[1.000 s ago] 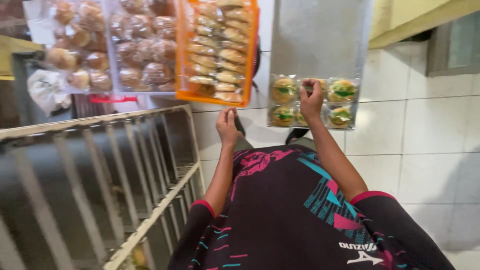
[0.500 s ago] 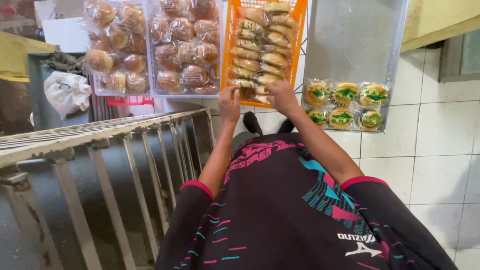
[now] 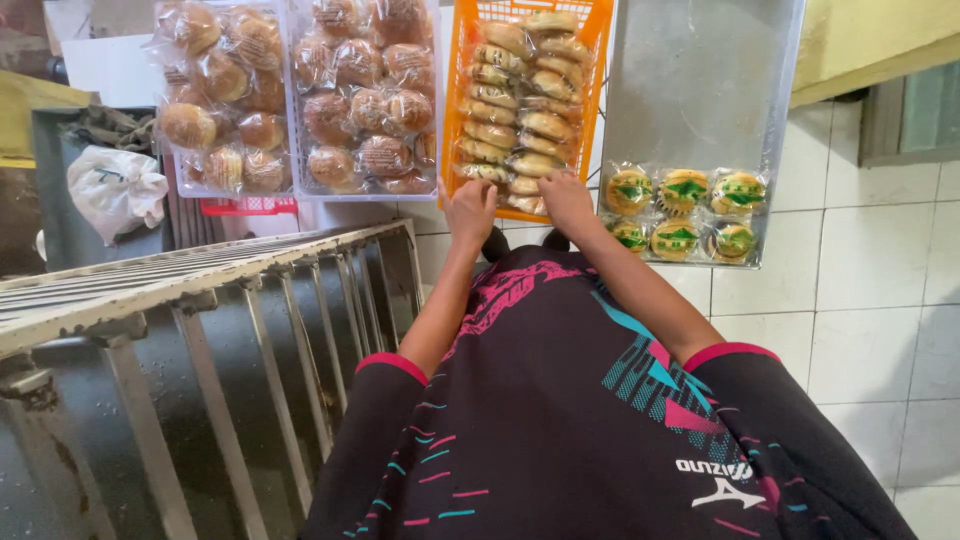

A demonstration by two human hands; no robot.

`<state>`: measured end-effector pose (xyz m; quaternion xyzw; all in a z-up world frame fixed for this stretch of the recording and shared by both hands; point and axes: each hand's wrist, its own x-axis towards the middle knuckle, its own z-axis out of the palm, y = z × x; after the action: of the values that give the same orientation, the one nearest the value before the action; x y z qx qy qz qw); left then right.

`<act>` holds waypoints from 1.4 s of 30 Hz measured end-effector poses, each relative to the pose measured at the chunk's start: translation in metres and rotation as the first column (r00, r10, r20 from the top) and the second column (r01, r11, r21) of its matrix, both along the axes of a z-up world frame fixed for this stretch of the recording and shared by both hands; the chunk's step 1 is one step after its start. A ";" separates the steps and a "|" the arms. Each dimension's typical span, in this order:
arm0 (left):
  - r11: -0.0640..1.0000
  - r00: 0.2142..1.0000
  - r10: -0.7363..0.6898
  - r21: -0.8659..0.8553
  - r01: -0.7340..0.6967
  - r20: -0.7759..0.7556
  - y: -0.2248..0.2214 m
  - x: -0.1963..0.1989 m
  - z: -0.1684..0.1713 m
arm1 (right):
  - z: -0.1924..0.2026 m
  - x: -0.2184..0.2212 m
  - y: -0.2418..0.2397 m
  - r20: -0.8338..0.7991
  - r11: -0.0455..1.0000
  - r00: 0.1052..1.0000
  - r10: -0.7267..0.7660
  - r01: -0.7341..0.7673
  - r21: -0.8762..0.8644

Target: The person organizes individually wrapped bread rolls by taking them from a plastic tray and a red crate and placing them onto a metal tray.

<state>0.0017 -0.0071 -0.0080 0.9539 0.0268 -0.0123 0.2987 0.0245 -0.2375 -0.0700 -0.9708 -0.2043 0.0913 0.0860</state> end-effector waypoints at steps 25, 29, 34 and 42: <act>0.982 0.995 0.036 -0.180 -0.053 -0.098 -0.001 0.009 0.006 | 0.097 0.019 -0.039 -0.112 0.943 0.990 0.089 -0.048 0.331; 0.918 0.996 0.000 -0.394 -0.035 -0.087 -0.007 0.011 0.012 | 0.151 0.025 -0.042 -0.280 0.786 0.960 -0.012 0.182 0.591; 0.853 0.999 -0.053 -0.520 0.039 -0.013 -0.035 0.020 0.077 | 0.192 0.026 -0.028 -0.403 0.597 0.905 -0.138 0.401 0.695; 0.879 0.952 -0.248 -0.372 0.299 0.180 -0.066 0.029 0.049 | 0.193 0.023 -0.007 -0.657 0.167 0.733 -0.175 0.680 0.714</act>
<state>0.0312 -0.0731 0.0414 0.8667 -0.1304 0.0013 0.4814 0.0475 -0.2448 0.1229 -0.7006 0.1005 0.1373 0.6930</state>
